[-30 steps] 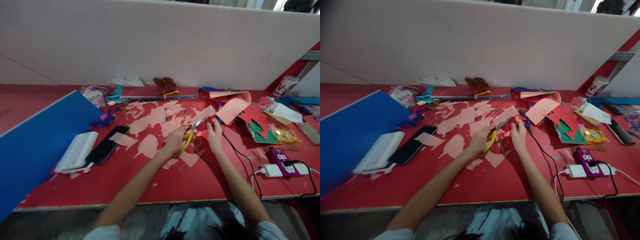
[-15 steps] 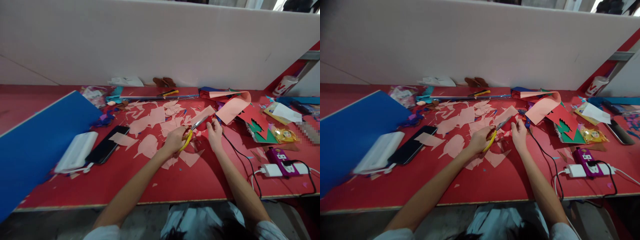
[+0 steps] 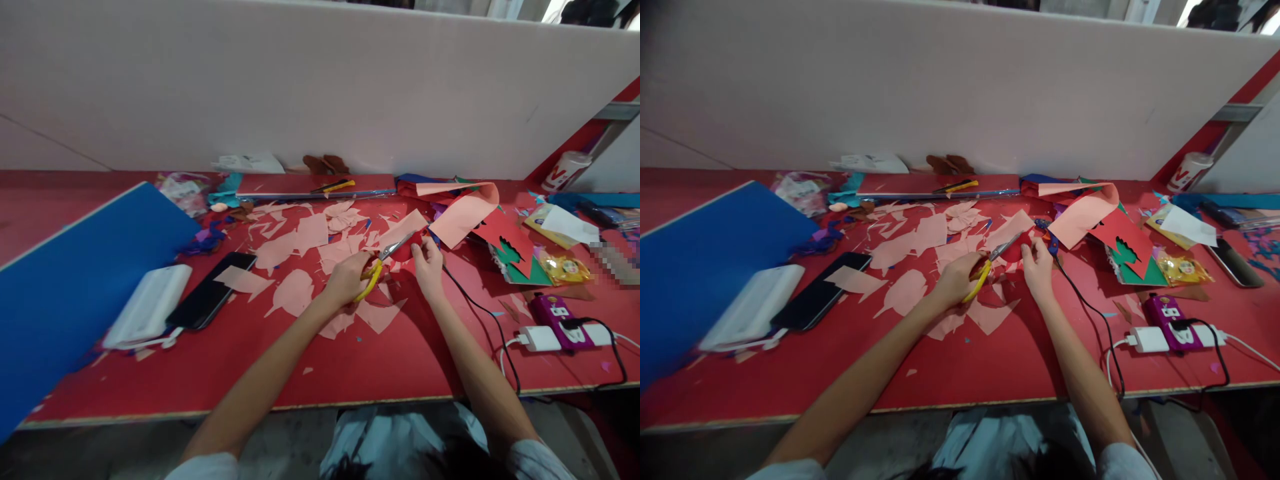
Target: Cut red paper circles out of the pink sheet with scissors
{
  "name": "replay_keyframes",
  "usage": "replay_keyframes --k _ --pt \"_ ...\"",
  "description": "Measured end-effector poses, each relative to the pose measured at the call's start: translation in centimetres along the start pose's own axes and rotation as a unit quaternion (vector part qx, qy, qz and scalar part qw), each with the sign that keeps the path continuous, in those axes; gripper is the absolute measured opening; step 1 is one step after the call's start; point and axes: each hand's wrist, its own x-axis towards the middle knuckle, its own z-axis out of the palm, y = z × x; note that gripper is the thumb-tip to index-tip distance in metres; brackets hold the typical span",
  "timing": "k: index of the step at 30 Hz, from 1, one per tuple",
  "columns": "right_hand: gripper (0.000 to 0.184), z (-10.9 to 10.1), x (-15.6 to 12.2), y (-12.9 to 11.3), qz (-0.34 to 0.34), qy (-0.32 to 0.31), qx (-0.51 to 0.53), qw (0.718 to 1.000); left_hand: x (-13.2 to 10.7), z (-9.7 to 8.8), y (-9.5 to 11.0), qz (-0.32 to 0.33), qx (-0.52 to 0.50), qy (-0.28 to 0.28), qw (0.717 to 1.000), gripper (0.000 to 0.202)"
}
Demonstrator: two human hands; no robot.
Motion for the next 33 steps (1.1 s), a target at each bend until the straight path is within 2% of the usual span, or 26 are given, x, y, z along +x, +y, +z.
replay_keyframes --k 13,21,33 --pt "0.011 -0.35 0.17 0.23 -0.007 -0.028 -0.008 1.000 0.14 -0.18 -0.44 -0.001 0.064 -0.023 0.998 0.036" --pt "0.010 -0.29 0.14 0.49 -0.014 -0.044 -0.027 0.999 0.04 -0.21 -0.16 -0.004 0.068 -0.019 0.998 0.039" --pt "0.011 -0.32 0.15 0.46 -0.012 -0.068 -0.046 0.997 0.08 -0.22 -0.39 0.000 0.073 -0.021 0.997 0.031"
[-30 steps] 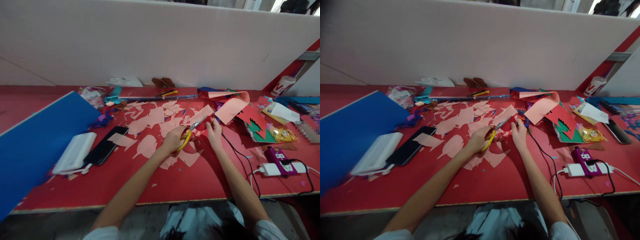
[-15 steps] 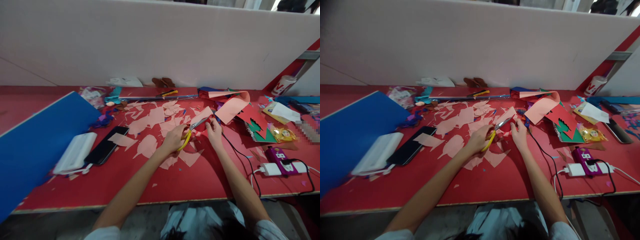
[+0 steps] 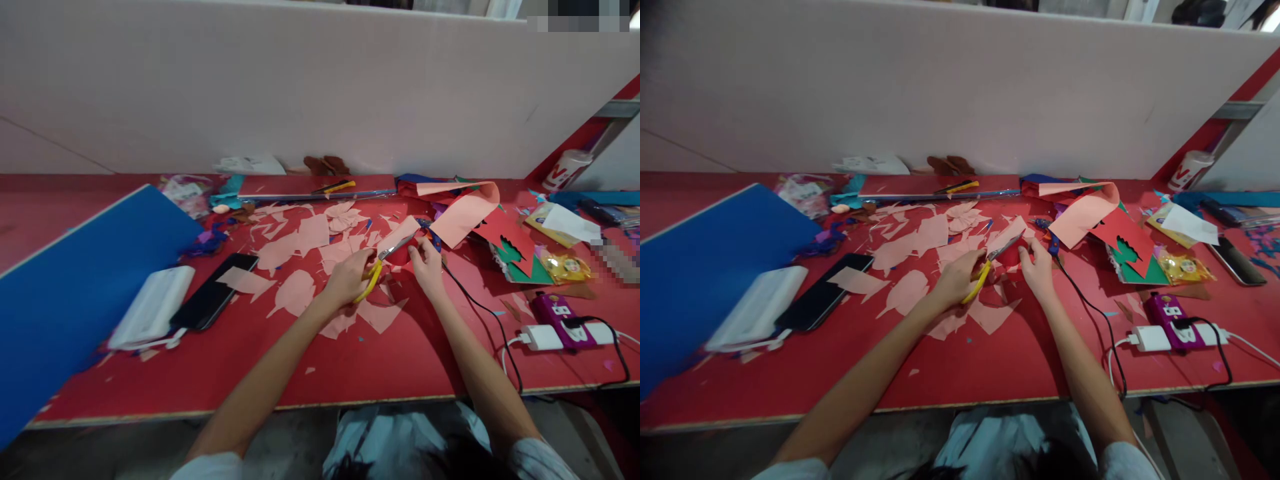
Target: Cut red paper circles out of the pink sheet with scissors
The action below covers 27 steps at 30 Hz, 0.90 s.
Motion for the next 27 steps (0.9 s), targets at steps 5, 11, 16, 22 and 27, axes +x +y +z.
replay_keyframes --k 5,11,16,22,27 --pt "0.011 0.1 0.0 0.1 0.006 -0.003 0.012 1.000 0.0 -0.2 0.5 0.000 -0.012 -0.005 1.000 0.029" --pt "0.013 0.4 -0.2 -0.1 0.019 0.014 0.029 0.999 -0.2 -0.1 0.7 -0.003 -0.040 -0.010 0.999 0.029" --pt "0.012 0.4 -0.2 -0.3 0.022 0.014 0.037 0.999 -0.1 -0.2 0.8 -0.007 -0.045 -0.008 0.999 0.031" --pt "0.012 0.3 -0.2 -0.3 0.016 0.013 0.034 0.999 -0.2 -0.6 1.1 -0.013 -0.050 -0.009 0.999 0.034" --pt "0.012 0.2 -0.1 -0.3 0.012 0.010 0.021 1.000 -0.1 -0.6 0.8 -0.020 -0.033 -0.012 0.999 0.040"
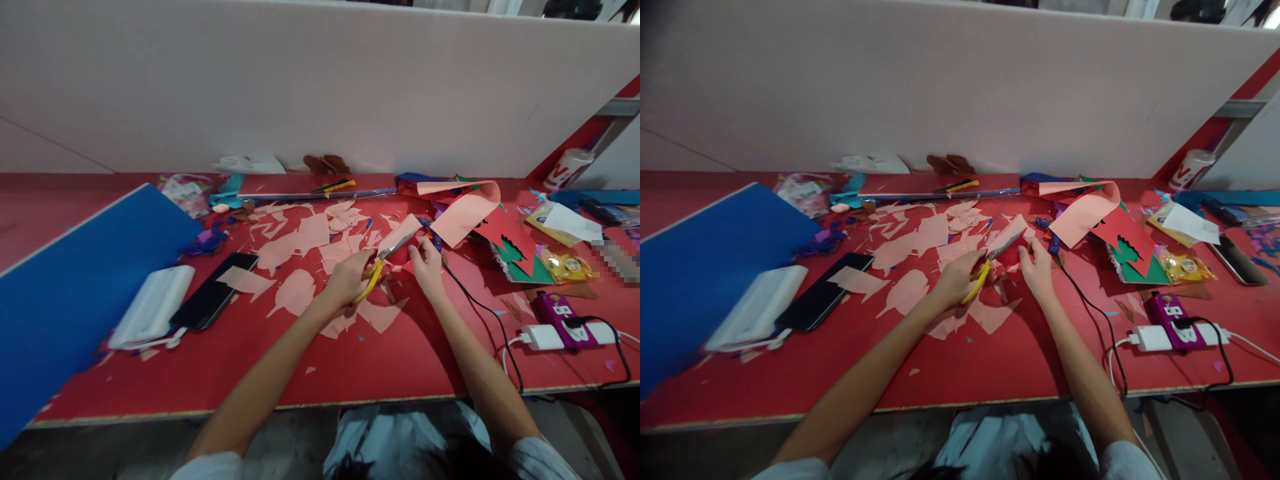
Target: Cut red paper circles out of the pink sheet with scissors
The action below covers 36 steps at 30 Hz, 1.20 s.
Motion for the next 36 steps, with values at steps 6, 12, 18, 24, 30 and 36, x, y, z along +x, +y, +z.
replay_keyframes --k 6,12,18,24,30,36 --pt "0.010 -0.2 0.1 0.1 -0.007 -0.004 -0.021 1.000 0.1 0.1 -0.7 0.010 0.007 -0.007 1.000 0.042" --pt "0.011 -0.1 0.0 0.2 -0.007 -0.006 -0.018 1.000 0.1 0.2 -0.5 0.016 0.013 0.004 1.000 0.036" --pt "0.012 0.1 -0.1 0.0 0.000 -0.004 -0.013 1.000 0.0 0.4 -0.1 0.008 0.028 0.002 1.000 0.030" --pt "0.012 0.2 0.0 0.5 0.004 -0.006 -0.008 1.000 -0.1 -0.1 0.6 -0.002 0.000 -0.011 1.000 0.024" --pt "0.012 0.2 0.0 0.7 0.008 -0.007 -0.017 1.000 0.0 -0.4 1.0 -0.014 -0.017 -0.021 1.000 0.019" --pt "0.013 0.2 0.0 0.6 0.004 -0.004 -0.009 1.000 -0.1 -0.5 1.1 -0.007 -0.018 -0.017 1.000 0.014"
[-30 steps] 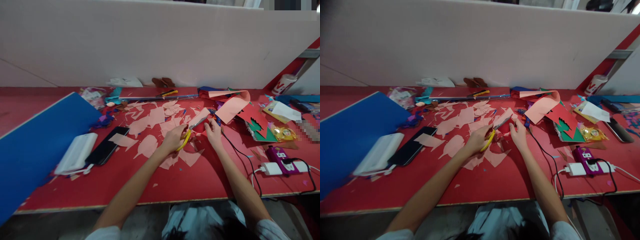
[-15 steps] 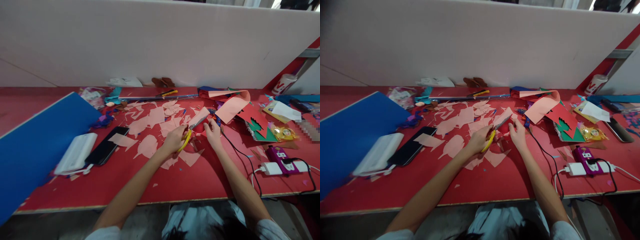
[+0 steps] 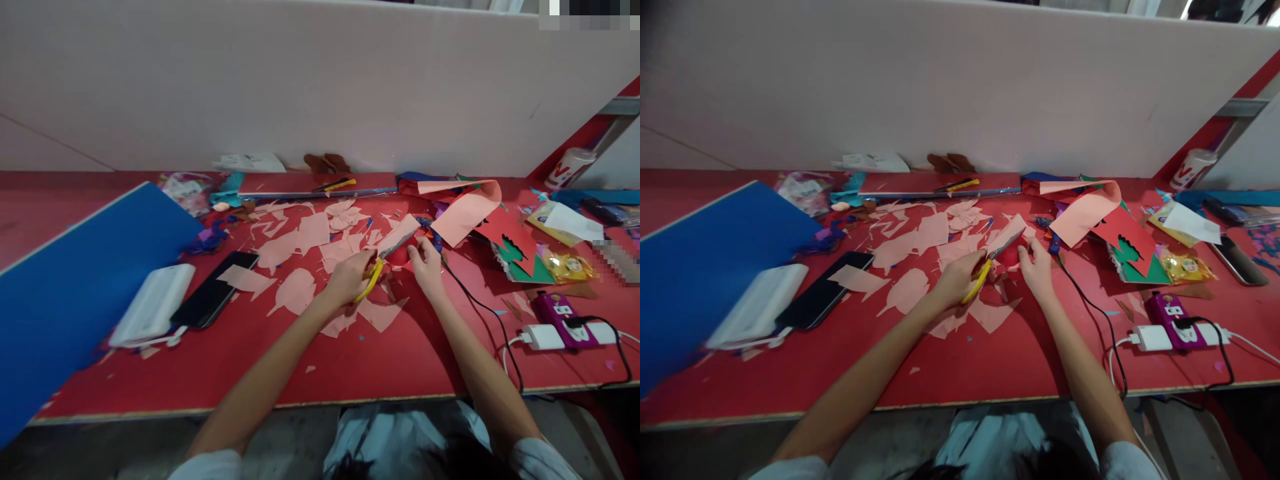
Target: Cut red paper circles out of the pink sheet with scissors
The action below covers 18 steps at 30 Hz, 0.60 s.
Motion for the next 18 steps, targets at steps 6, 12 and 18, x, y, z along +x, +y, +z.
replay_keyframes --k 6,12,18 --pt "0.012 0.1 0.0 0.2 0.004 -0.003 0.009 1.000 0.0 0.0 0.1 0.001 0.009 0.008 1.000 0.016" --pt "0.011 0.0 0.0 0.3 -0.003 -0.002 -0.003 1.000 0.1 0.2 -0.8 0.011 0.029 0.009 0.999 0.022" --pt "0.011 -0.4 0.3 0.4 -0.019 -0.012 -0.040 0.999 0.2 -0.2 -1.1 0.018 0.054 0.006 0.998 0.026"
